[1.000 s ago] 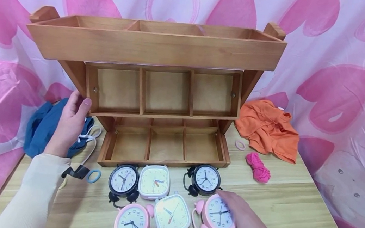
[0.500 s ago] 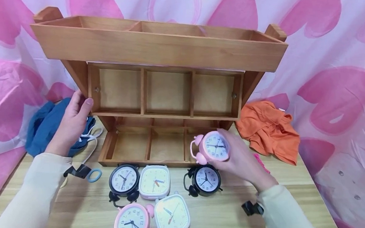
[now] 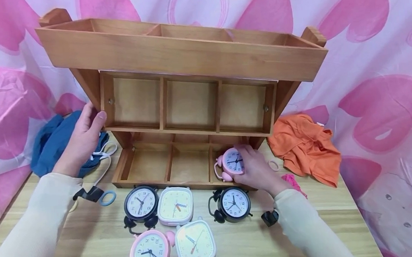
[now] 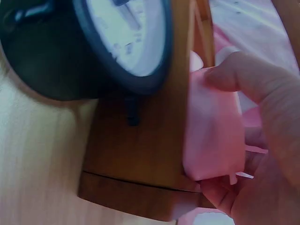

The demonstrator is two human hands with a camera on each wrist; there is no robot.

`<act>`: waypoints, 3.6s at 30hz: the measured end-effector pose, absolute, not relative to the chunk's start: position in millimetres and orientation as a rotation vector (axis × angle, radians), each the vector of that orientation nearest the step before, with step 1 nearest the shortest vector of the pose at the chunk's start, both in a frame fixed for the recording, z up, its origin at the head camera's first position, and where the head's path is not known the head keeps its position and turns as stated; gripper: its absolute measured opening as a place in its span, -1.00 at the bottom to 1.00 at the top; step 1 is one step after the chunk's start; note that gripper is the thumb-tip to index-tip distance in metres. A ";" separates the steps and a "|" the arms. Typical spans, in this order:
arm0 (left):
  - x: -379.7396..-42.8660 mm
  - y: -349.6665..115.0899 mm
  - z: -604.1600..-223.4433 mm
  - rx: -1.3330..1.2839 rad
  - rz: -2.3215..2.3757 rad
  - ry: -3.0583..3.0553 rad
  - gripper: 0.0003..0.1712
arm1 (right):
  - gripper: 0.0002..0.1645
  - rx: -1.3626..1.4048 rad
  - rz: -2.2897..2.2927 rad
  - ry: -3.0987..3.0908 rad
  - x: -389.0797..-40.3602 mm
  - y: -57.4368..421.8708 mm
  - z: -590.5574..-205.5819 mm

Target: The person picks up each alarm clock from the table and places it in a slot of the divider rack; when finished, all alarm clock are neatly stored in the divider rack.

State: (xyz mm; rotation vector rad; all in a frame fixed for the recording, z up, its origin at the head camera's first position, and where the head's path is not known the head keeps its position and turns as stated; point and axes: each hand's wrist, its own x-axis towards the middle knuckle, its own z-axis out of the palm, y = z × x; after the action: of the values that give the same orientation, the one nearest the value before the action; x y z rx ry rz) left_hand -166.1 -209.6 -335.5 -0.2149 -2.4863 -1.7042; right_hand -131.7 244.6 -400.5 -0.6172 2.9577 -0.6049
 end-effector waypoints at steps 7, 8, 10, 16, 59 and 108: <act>-166.1 -209.8 -336.4 -0.211 -1.704 -2.499 -0.31 | -0.02 -0.668 -0.613 2.920 -131.5 244.9 -409.6; -166.4 -210.0 -336.3 -0.212 -1.706 -2.495 -0.31 | -0.04 -0.664 -0.623 2.911 -131.1 245.5 -408.9; -166.4 -210.5 -336.0 -0.212 -1.706 -2.490 -0.31 | -0.08 -0.646 -0.646 2.903 -129.1 247.8 -406.3; -166.1 -209.8 -336.1 -0.234 -1.702 -2.471 -0.32 | -0.12 -0.589 -0.761 2.917 -110.2 258.6 -393.3; -164.9 -208.5 -336.8 -0.225 -1.690 -2.491 -0.31 | 0.17 -0.124 -0.996 2.995 -5.5 235.7 -457.4; -164.2 -208.3 -337.5 -0.244 -1.684 -2.473 -0.31 | 0.07 -0.483 -1.000 2.923 -129.8 148.3 -411.0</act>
State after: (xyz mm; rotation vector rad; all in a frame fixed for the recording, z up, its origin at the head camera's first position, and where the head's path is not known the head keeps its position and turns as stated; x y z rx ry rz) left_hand -164.2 -208.3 -337.5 -0.2444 -2.4727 -1.6839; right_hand -129.8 148.3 -411.0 -0.4831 2.9234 -0.9998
